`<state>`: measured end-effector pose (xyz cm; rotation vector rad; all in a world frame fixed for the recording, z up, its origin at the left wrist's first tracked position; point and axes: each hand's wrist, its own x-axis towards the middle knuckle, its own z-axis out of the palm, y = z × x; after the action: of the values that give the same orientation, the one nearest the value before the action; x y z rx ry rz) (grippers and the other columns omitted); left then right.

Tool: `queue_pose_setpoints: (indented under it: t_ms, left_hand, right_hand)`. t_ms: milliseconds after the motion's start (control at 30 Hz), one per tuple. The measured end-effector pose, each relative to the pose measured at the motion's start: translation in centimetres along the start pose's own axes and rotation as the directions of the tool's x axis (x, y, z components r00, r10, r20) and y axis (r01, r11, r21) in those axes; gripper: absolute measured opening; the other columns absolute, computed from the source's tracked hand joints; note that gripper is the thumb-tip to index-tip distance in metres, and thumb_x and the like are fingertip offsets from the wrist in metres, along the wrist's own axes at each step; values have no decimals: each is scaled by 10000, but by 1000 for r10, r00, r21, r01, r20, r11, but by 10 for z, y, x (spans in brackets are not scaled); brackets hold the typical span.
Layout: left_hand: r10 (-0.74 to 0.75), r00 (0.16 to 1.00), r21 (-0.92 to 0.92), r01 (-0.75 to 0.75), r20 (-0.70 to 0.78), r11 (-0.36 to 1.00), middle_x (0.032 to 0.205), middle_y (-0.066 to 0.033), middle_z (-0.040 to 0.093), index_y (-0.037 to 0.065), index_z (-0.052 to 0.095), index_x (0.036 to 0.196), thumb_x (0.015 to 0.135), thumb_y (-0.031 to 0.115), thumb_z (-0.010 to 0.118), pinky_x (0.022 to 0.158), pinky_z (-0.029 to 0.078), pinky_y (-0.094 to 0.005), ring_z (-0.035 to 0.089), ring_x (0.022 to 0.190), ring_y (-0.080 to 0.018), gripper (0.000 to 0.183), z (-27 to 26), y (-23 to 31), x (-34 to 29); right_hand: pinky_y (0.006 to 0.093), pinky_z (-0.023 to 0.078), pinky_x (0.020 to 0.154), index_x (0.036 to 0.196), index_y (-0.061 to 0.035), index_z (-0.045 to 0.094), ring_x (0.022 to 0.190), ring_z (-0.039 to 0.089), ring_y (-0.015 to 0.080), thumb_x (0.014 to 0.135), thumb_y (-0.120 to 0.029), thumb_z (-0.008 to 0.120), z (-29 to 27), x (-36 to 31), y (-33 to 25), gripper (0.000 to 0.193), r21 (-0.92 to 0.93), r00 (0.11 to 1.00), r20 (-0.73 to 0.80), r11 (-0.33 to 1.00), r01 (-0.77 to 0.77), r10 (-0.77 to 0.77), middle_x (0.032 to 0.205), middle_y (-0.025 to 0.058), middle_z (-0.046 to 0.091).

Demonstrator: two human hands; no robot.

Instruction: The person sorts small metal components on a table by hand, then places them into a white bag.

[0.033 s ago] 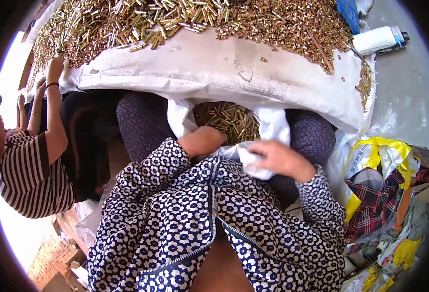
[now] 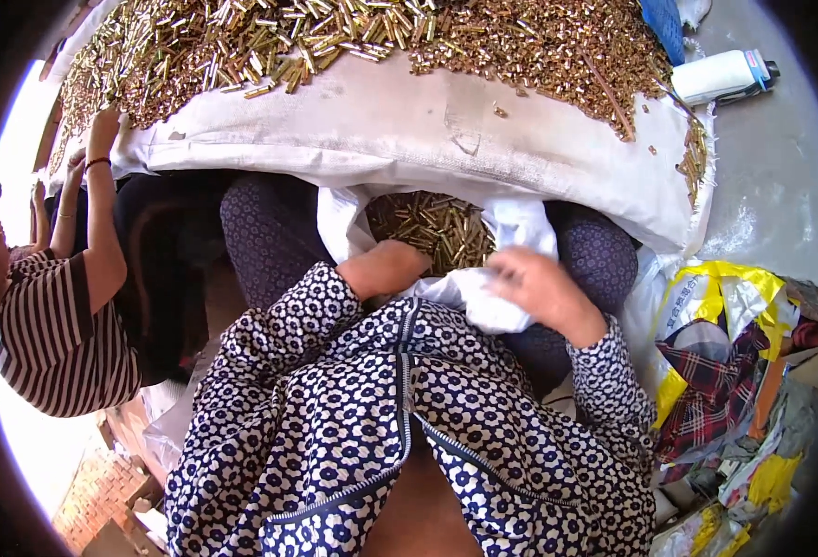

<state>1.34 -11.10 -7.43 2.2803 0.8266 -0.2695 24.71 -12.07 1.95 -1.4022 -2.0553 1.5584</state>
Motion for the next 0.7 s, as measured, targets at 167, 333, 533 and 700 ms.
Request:
queue_pose_setpoints:
  t_ms: [167,333,533,700]
  left_hand:
    - [-10,1000,-58,10,0,998,820,-189,600,18,565,893,789,124,439,709,469,-413,599,799,-328,195,0,1,3]
    - [-22,1000,-138,20,-8,990,851,-193,599,13,563,885,786,99,445,729,458,-403,589,842,-331,176,-1,3,15]
    - [-63,998,-198,56,-27,979,868,-204,597,12,571,901,808,127,419,741,461,-406,588,857,-335,212,4,-1,9]
    - [-29,998,-160,19,-63,987,836,-199,602,13,571,894,795,113,428,709,470,-411,593,822,-344,200,5,2,8]
  right_hand:
    - [400,468,680,869,26,535,763,568,341,748,-335,628,-11,4,24,391,-724,755,-570,632,-276,-323,870,194,578]
    - [413,468,745,1041,121,469,868,573,380,677,-439,665,7,52,78,695,-170,832,-409,865,-473,375,950,290,562]
    - [283,482,715,1023,79,531,776,608,192,734,-107,602,3,41,67,350,522,862,-413,852,-40,293,924,143,615]
    - [236,473,674,950,39,569,730,591,126,731,20,542,-22,8,8,222,380,714,-689,902,207,126,837,70,623]
